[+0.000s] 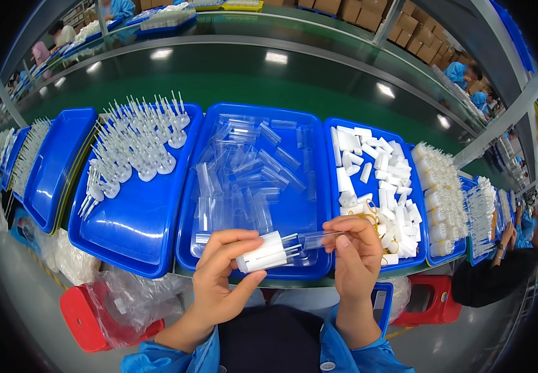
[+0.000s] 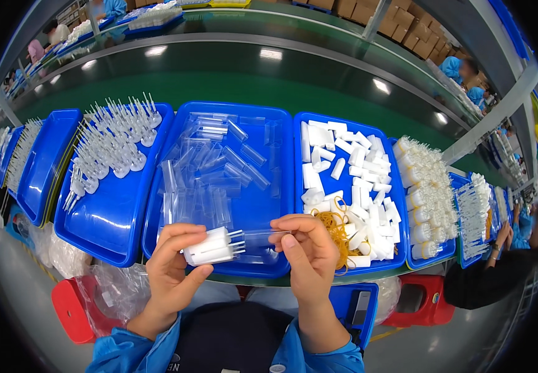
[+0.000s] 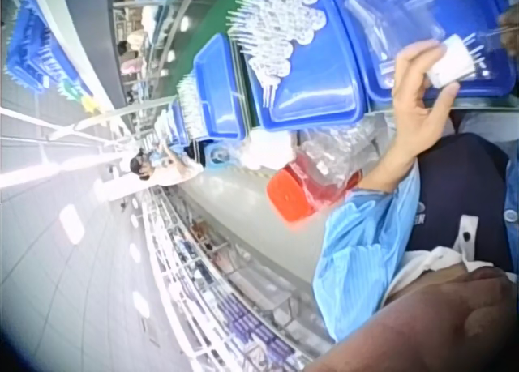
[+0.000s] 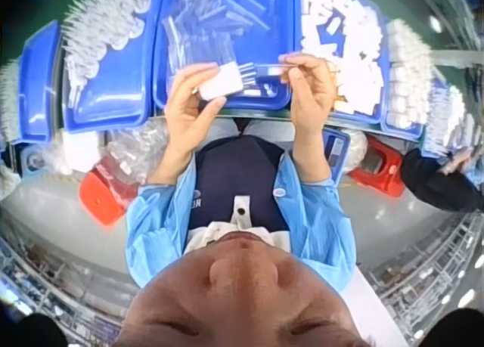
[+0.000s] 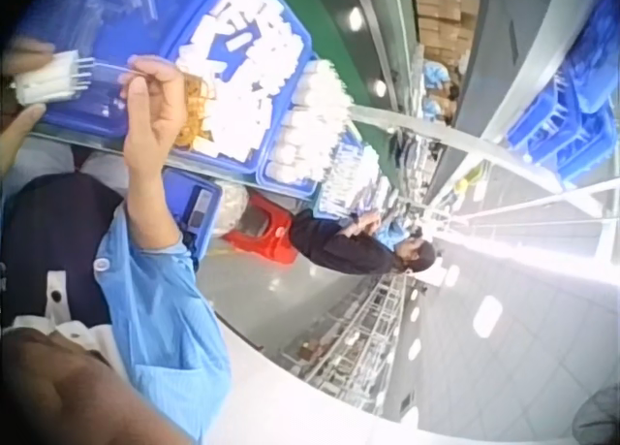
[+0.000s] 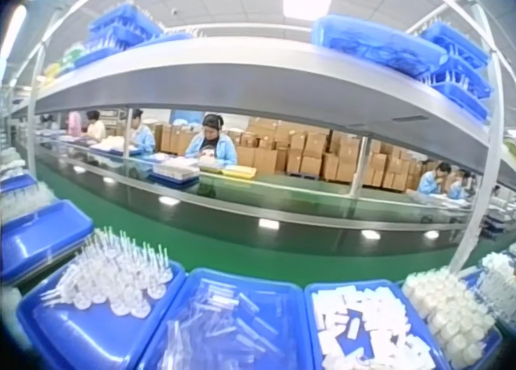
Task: The person assembles medical supplies by inserting clear plastic tubes into white plastic holders. They then secure the tubes with rubber bands and place the completed units into a blue tray. The process is repeated continuously throughout the video.
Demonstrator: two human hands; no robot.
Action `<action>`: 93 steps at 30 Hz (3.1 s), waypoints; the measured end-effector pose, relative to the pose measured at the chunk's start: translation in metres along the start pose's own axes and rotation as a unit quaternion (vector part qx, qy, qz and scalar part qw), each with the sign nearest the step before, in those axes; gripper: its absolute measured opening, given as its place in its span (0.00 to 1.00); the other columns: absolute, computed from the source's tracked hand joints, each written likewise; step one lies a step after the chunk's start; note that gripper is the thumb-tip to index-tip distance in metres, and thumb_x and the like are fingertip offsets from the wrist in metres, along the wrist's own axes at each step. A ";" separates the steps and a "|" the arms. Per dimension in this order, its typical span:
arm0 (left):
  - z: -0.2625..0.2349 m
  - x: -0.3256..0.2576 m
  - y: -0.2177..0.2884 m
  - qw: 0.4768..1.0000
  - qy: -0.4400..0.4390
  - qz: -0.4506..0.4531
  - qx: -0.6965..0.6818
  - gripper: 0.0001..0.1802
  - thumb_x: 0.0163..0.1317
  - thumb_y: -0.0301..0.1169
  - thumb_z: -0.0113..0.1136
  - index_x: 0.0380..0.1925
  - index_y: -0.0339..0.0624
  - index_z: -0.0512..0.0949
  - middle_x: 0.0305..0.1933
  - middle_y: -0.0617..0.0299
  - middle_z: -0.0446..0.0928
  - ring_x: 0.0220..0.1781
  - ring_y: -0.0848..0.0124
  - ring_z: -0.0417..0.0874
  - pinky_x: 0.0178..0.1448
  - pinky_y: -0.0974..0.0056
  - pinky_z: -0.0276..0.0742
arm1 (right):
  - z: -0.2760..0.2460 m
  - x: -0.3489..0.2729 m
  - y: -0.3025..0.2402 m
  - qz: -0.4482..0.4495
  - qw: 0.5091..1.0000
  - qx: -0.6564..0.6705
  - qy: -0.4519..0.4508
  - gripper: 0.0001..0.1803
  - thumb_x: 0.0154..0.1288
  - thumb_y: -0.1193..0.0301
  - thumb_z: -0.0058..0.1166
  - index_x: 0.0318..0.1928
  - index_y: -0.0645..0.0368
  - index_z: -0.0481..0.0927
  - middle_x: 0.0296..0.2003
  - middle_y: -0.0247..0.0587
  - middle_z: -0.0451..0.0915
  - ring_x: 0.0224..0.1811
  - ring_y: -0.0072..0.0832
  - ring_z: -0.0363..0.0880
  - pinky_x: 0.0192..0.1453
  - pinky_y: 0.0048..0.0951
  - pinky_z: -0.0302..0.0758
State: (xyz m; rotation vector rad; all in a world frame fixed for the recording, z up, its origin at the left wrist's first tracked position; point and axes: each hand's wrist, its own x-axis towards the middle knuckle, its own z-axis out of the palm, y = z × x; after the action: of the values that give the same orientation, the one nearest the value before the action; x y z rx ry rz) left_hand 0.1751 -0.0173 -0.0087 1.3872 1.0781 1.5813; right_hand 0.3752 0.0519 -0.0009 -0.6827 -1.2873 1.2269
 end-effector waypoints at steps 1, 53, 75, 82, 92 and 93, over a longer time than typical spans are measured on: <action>0.000 0.000 0.000 1.000 -0.003 0.002 0.001 0.24 0.55 0.17 0.66 0.53 0.30 0.75 0.59 0.50 0.67 0.59 0.64 0.74 0.61 0.63 0.74 | 0.001 -0.001 0.000 0.010 1.000 -0.004 0.012 0.10 0.70 0.75 0.50 0.48 0.67 0.76 0.46 0.47 0.79 0.39 0.23 0.79 0.41 0.22 0.74; -0.001 0.001 -0.016 0.997 -0.010 0.048 0.051 0.19 0.53 0.16 0.67 0.48 0.34 0.82 0.55 0.50 0.71 0.51 0.62 0.82 0.50 0.63 0.81 | 0.017 0.003 -0.001 0.123 0.992 -0.023 -0.018 0.14 0.61 0.84 0.59 0.48 0.69 0.76 0.39 0.44 0.78 0.32 0.23 0.83 0.33 0.18 0.80; 0.010 0.004 -0.016 0.933 0.090 0.180 0.298 0.31 0.48 0.22 0.75 0.54 0.29 0.75 0.52 0.44 0.79 0.51 0.55 0.83 0.47 0.62 0.83 | 0.061 -0.006 0.008 -0.180 0.871 -0.456 -0.018 0.37 0.41 0.54 0.74 0.51 0.60 0.77 0.40 0.41 0.72 0.47 0.37 0.70 0.56 0.41 0.59; -0.026 0.015 -0.018 0.936 0.175 0.165 0.257 0.28 0.53 0.21 0.70 0.56 0.33 0.74 0.55 0.43 0.76 0.54 0.58 0.81 0.38 0.68 0.84 | 0.038 0.007 0.010 -0.116 0.882 -0.402 -0.218 0.15 0.53 0.72 0.65 0.43 0.57 0.80 0.39 0.38 0.77 0.41 0.36 0.76 0.43 0.35 0.70; -0.025 0.006 -0.014 0.989 0.106 0.011 -0.106 0.22 0.60 0.17 0.62 0.55 0.28 0.73 0.58 0.45 0.70 0.56 0.60 0.79 0.51 0.63 0.86 | 0.039 0.004 0.018 -0.081 0.805 -0.550 -0.206 0.11 0.53 0.73 0.64 0.39 0.57 0.81 0.34 0.39 0.76 0.37 0.38 0.77 0.41 0.36 0.74; -0.024 0.006 -0.013 0.988 0.104 0.008 -0.117 0.22 0.59 0.16 0.61 0.55 0.28 0.73 0.58 0.45 0.70 0.56 0.60 0.79 0.52 0.62 0.86 | 0.036 0.005 0.015 -0.080 0.827 -0.524 -0.184 0.12 0.52 0.73 0.64 0.40 0.58 0.81 0.34 0.40 0.77 0.38 0.38 0.77 0.42 0.37 0.74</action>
State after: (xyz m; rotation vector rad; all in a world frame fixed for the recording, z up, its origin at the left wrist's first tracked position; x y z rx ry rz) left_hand 0.1506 -0.0097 -0.0197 1.0945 0.9657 1.8316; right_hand 0.3364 0.0518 -0.0047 -1.0927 -2.3242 0.4129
